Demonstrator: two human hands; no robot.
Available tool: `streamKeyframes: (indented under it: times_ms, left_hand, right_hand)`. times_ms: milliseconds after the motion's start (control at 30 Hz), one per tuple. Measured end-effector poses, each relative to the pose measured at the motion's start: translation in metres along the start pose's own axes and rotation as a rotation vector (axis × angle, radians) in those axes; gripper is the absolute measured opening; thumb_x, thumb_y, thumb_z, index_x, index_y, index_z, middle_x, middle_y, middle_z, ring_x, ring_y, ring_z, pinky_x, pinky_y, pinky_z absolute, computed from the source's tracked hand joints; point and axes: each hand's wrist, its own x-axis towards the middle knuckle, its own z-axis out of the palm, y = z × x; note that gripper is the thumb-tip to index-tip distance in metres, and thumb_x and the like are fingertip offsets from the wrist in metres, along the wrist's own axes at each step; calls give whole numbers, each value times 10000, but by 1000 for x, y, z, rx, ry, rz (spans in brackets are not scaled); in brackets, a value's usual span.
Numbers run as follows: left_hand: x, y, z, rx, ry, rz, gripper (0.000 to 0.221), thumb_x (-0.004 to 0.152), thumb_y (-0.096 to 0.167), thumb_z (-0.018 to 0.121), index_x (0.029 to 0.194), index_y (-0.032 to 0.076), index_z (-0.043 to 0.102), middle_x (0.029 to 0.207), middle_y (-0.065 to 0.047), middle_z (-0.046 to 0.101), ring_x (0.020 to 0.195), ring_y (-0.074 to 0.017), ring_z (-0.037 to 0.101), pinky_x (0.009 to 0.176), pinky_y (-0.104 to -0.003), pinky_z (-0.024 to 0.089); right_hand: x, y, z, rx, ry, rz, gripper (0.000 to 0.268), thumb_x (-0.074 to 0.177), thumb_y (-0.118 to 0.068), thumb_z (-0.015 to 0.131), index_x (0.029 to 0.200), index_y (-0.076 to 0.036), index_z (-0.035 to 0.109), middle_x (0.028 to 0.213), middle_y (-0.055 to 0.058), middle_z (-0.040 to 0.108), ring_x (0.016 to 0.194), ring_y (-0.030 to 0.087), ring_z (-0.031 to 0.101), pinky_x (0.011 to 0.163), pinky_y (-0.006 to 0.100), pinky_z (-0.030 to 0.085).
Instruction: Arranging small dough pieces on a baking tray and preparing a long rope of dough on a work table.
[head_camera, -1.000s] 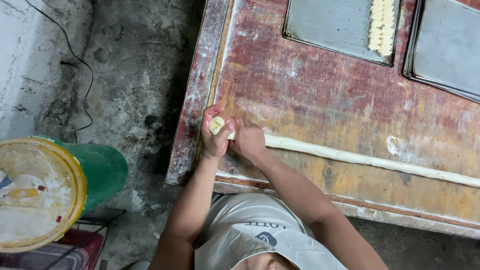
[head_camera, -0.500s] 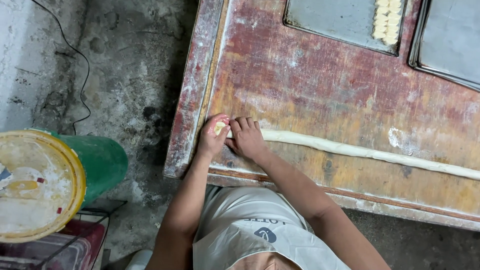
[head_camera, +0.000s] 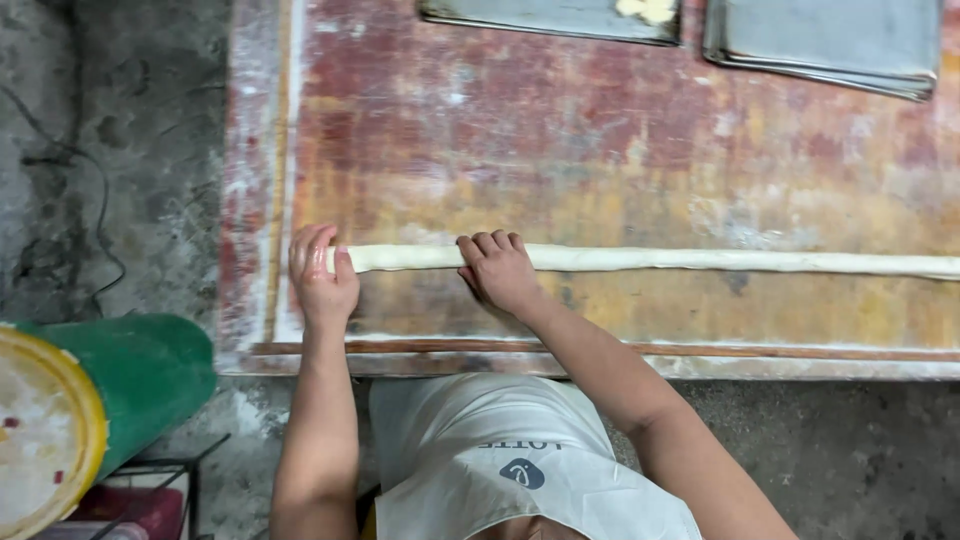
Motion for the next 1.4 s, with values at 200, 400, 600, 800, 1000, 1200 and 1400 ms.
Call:
streamKeyframes:
  times_ms: [200, 400, 600, 800, 1000, 1200, 1400]
  left_hand:
    - [2, 122, 108, -85, -70, 92, 168, 907, 28, 644, 1073, 23, 666, 1097, -153, 630, 1070, -405, 598, 960, -512, 465]
    - [-18, 199, 202, -60, -354, 150, 271, 869, 140, 665, 1127, 57, 674, 1097, -126, 666, 1055, -344, 632, 981, -489, 446]
    - [-34, 271, 275, 18, -717, 175, 518, 878, 331, 667, 1308, 53, 593, 1309, -166, 605, 1275, -353, 523, 1112, -588, 310]
    - [-34, 341, 349, 164, -949, 260, 654, 847, 411, 650, 1403, 102, 498, 1296, -113, 586, 1267, -292, 503, 1110, -555, 304]
    - [-41, 421, 419, 285, -984, 347, 733, 820, 476, 657, 1424, 107, 466, 1217, -119, 622, 1172, -324, 560, 1097, -554, 290]
    - [-59, 508, 484, 382, -1020, 147, 722, 867, 480, 574, 1460, 96, 422, 1136, -163, 661, 1161, -364, 610, 1140, -604, 222]
    - [-58, 569, 506, 505, -981, -28, 810, 831, 551, 624, 1455, 79, 415, 1154, -213, 646, 1183, -407, 597, 1150, -594, 213]
  right_hand:
    - [-65, 94, -15, 13, -11, 51, 489, 846, -427, 662, 1250, -162, 586, 1008, 44, 616, 983, 244, 592, 881, 419, 480]
    - [-122, 168, -36, -21, -96, 135, 533, 866, -439, 650, 1300, -143, 562, 1089, 72, 614, 1065, 280, 587, 950, 457, 459]
    - [-165, 204, -72, 7, -123, 362, 559, 887, -430, 645, 1349, -127, 556, 1267, 125, 595, 1292, 363, 488, 1093, 577, 355]
    - [-228, 266, -106, -6, -208, 627, 620, 920, -494, 582, 1444, -175, 488, 1506, 141, 441, 1441, 429, 312, 1150, 598, 271]
    - [-292, 339, -120, 30, -192, 749, 662, 920, -513, 586, 1466, -161, 464, 1515, 176, 416, 1440, 448, 305, 1153, 601, 278]
    - [-359, 429, -114, 13, -142, 599, 697, 880, -507, 638, 1472, -194, 444, 1513, 156, 393, 1429, 448, 312, 1143, 616, 273]
    - [-393, 506, -139, 51, -255, 460, 690, 884, -533, 619, 1471, -220, 438, 1513, 120, 393, 1459, 414, 265, 1165, 613, 220]
